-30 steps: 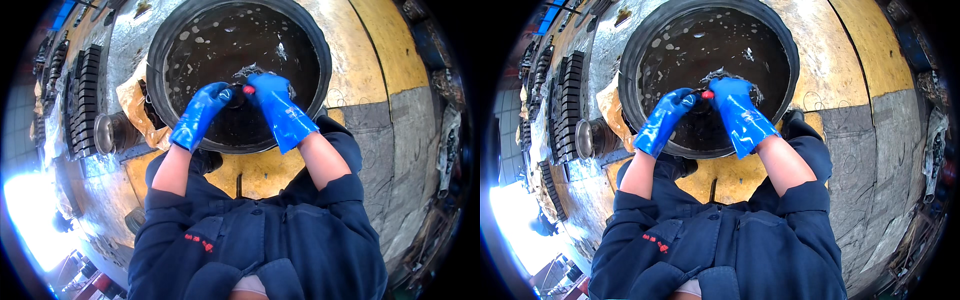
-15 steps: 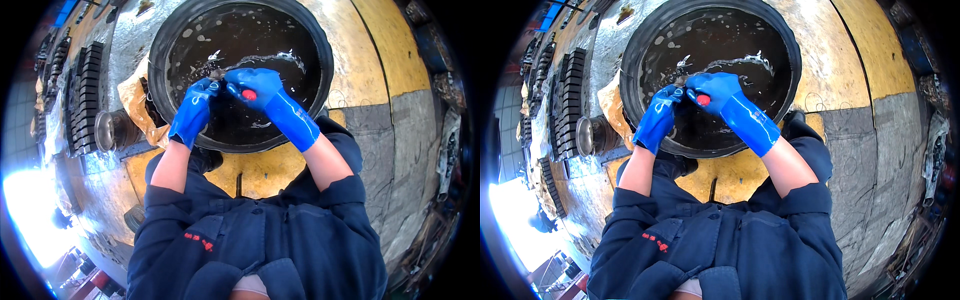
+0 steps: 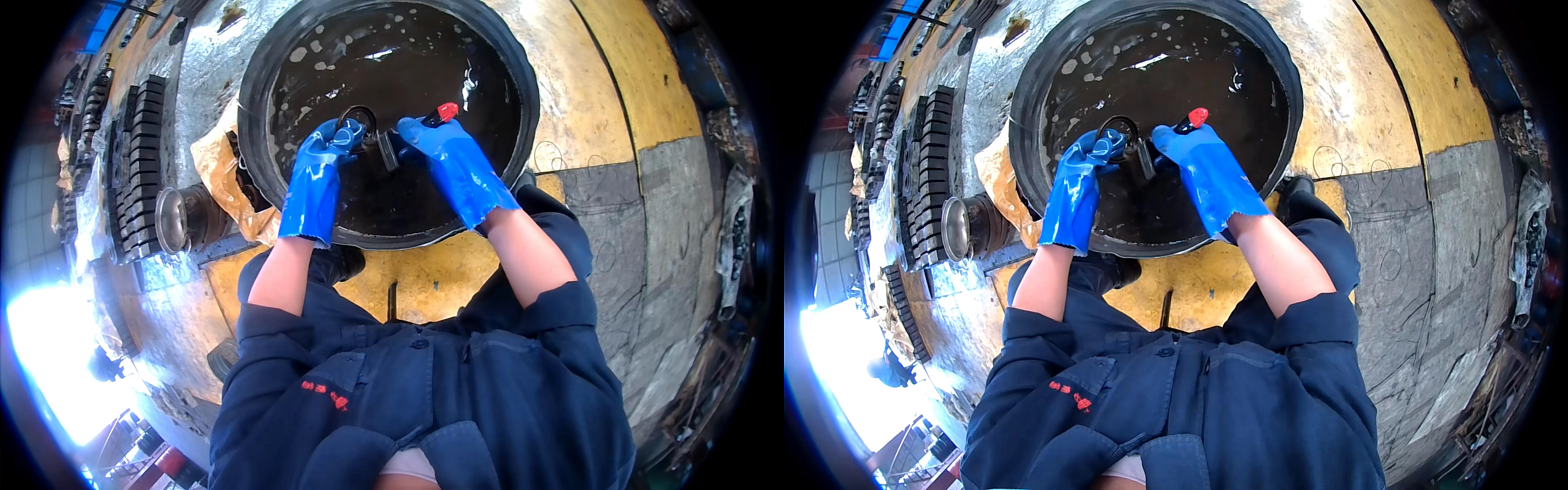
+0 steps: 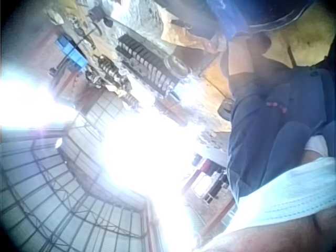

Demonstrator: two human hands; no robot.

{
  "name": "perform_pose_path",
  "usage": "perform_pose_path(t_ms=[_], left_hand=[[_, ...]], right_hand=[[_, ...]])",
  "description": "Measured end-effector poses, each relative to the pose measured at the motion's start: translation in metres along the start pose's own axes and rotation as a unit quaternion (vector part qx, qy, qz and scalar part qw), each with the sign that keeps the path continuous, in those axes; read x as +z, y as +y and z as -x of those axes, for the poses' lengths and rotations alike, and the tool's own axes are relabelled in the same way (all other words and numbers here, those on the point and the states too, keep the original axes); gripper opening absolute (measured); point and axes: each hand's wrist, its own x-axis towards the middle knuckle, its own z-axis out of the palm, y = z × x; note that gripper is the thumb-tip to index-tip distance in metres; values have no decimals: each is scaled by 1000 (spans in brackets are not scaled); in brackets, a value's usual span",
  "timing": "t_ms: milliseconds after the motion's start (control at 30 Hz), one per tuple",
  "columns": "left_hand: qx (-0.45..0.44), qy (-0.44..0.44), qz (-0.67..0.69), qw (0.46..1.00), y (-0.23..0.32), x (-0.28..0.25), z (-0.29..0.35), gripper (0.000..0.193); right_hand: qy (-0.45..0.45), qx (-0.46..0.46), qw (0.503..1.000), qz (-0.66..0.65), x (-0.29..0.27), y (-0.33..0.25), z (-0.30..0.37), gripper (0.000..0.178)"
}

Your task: The person cleans various metal components by scrubbing them with a brush inside a bucket filled with liquid and then placing the cleaned items into a bag.

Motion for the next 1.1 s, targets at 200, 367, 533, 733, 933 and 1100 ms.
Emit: perform_pose_path(t_ms=[200,367,533,733,933,1100], left_hand=[[-54,13,8,998,2,-6,-2,49],[5,-41,-24,999,-10,-3,-10,46],[16,-30,-76,997,-17,-3,-8,46],[19,-47,-15,999,-25,-6,-8,45],[-44,-81,70,993,-7,-3,2,40],[-68,-75,65,993,-31,-14,-13,36]], right_hand=[[25,-127,968,215,14,-26,6,37],[8,-298,844,446,24,-38,6,33],[-2,-34,964,265,20,-29,-4,35],[-89,-17,991,-94,5,-16,13,38],[-105,39,982,150,22,-11,-13,42],[-2,-76,903,423,31,-21,4,43]])
